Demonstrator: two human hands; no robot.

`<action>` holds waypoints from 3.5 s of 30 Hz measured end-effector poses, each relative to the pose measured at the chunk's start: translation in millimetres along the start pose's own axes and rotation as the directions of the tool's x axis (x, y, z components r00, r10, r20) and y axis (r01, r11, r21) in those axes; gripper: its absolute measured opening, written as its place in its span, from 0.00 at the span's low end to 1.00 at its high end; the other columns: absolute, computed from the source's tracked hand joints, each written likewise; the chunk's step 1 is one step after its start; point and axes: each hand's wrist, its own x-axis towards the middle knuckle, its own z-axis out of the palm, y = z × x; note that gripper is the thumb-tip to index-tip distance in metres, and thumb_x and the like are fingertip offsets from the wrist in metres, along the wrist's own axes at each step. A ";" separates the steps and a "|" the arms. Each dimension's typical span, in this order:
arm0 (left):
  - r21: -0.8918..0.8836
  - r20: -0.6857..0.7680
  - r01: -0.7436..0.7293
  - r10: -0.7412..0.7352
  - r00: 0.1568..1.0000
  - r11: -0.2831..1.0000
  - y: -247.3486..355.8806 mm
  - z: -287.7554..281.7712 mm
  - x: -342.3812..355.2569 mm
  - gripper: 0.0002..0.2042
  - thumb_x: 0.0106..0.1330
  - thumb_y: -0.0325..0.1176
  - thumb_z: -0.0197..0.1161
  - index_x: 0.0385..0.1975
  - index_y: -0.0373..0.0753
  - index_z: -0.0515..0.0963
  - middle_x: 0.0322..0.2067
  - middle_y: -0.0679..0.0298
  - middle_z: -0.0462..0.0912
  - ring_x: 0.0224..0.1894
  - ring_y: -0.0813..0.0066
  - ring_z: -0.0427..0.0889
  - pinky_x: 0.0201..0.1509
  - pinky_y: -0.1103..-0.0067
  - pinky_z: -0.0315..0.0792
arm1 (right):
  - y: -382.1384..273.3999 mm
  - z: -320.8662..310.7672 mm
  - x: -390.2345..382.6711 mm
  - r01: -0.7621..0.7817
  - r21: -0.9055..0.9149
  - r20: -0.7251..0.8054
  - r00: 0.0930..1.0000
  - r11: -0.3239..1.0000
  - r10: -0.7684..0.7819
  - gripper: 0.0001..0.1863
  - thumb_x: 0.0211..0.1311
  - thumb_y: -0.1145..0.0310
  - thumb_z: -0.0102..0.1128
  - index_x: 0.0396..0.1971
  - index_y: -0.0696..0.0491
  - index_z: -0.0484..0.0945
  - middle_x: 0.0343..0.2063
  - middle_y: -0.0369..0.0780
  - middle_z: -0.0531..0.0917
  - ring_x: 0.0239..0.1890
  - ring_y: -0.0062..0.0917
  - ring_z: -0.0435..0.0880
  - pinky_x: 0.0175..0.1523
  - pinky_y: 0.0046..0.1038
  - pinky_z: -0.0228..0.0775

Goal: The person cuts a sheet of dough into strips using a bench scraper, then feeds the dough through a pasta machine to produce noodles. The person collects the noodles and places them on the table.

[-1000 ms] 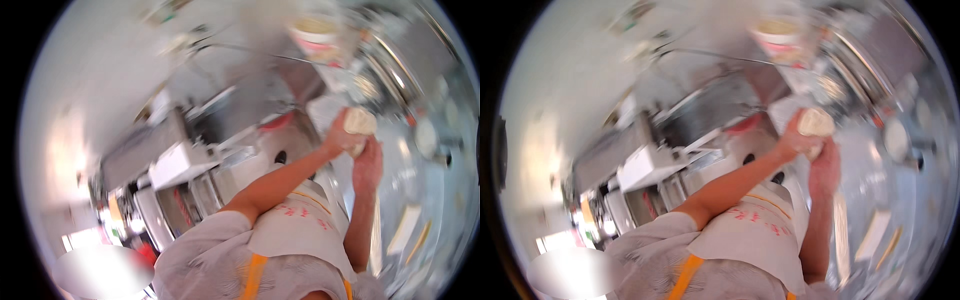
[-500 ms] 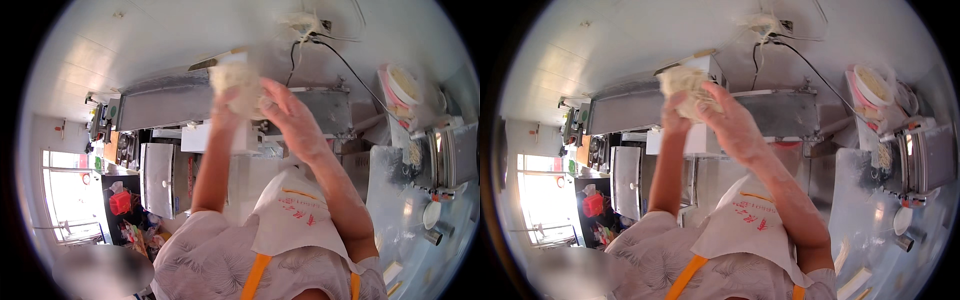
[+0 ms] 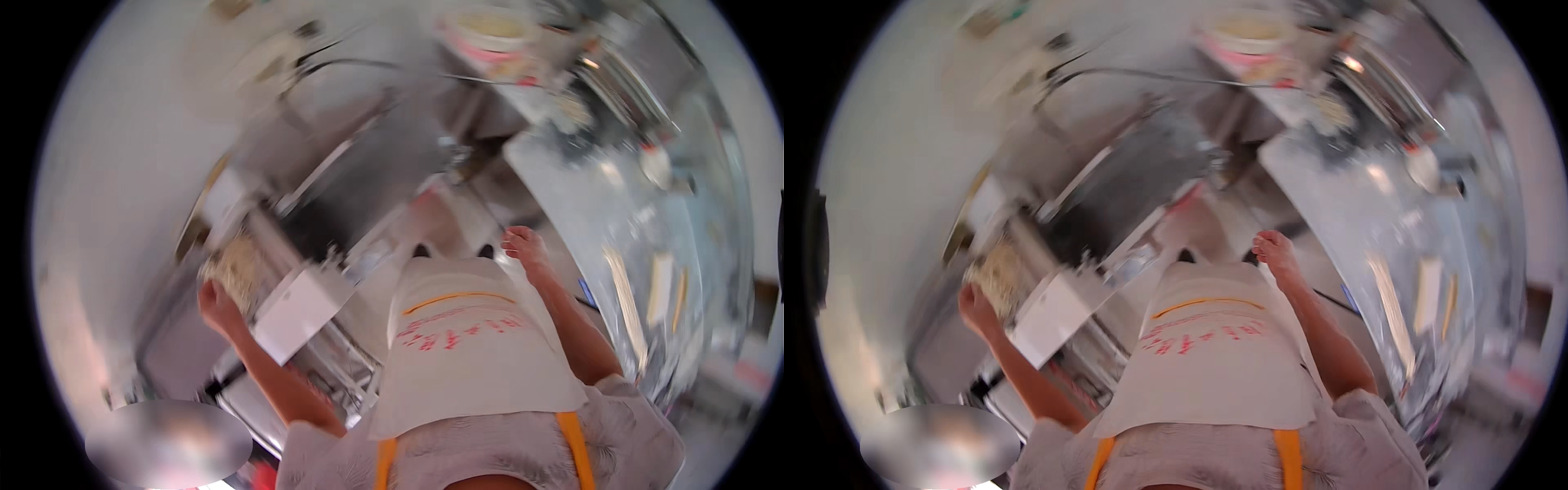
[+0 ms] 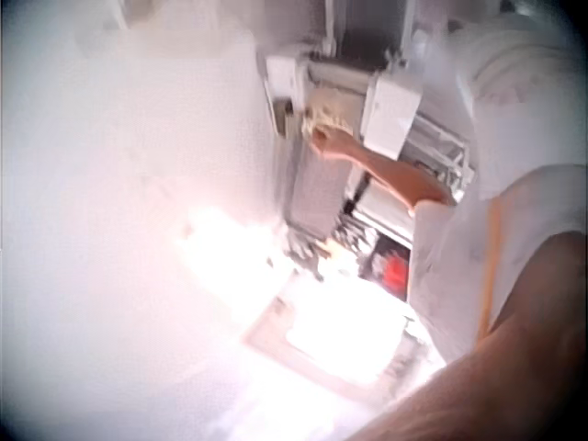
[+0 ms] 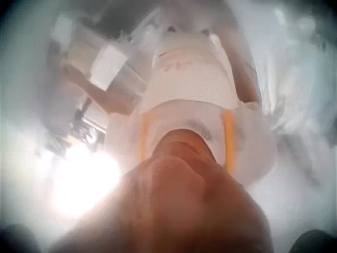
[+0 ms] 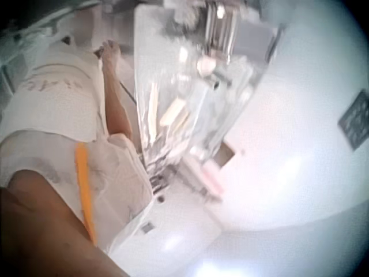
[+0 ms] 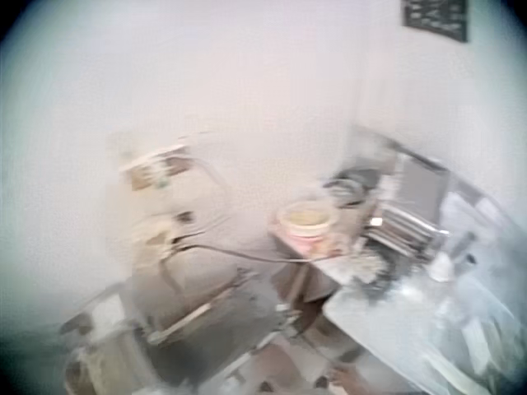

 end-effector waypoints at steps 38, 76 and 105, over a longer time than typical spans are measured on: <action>-0.324 0.936 0.024 0.317 0.150 0.946 347.8 204.5 -434.3 0.11 0.74 0.34 0.64 0.48 0.33 0.82 0.36 0.60 0.88 0.39 0.75 0.87 0.45 0.78 0.79 | 16.9 -287.2 174.4 0.258 -0.159 -0.086 0.958 0.953 -0.274 0.09 0.66 0.72 0.61 0.41 0.60 0.79 0.31 0.45 0.85 0.35 0.29 0.88 0.41 0.32 0.82; -0.461 0.887 -0.498 0.386 -0.251 0.735 509.5 268.1 -583.1 0.11 0.73 0.36 0.63 0.45 0.34 0.82 0.35 0.54 0.88 0.38 0.65 0.88 0.44 0.72 0.78 | 350.6 -691.7 -74.9 0.118 0.265 -0.960 0.128 0.957 0.250 0.22 0.51 0.61 0.76 0.41 0.59 0.81 0.31 0.45 0.88 0.35 0.34 0.88 0.43 0.34 0.78; -0.680 0.732 -0.166 0.653 -0.193 0.714 573.9 354.7 -289.2 0.11 0.73 0.35 0.64 0.47 0.35 0.82 0.34 0.58 0.87 0.36 0.73 0.85 0.43 0.75 0.78 | -483.0 -494.5 -67.0 0.469 -0.682 -0.372 0.438 0.561 -0.818 0.19 0.61 0.69 0.71 0.49 0.64 0.84 0.38 0.40 0.89 0.42 0.22 0.84 0.50 0.27 0.75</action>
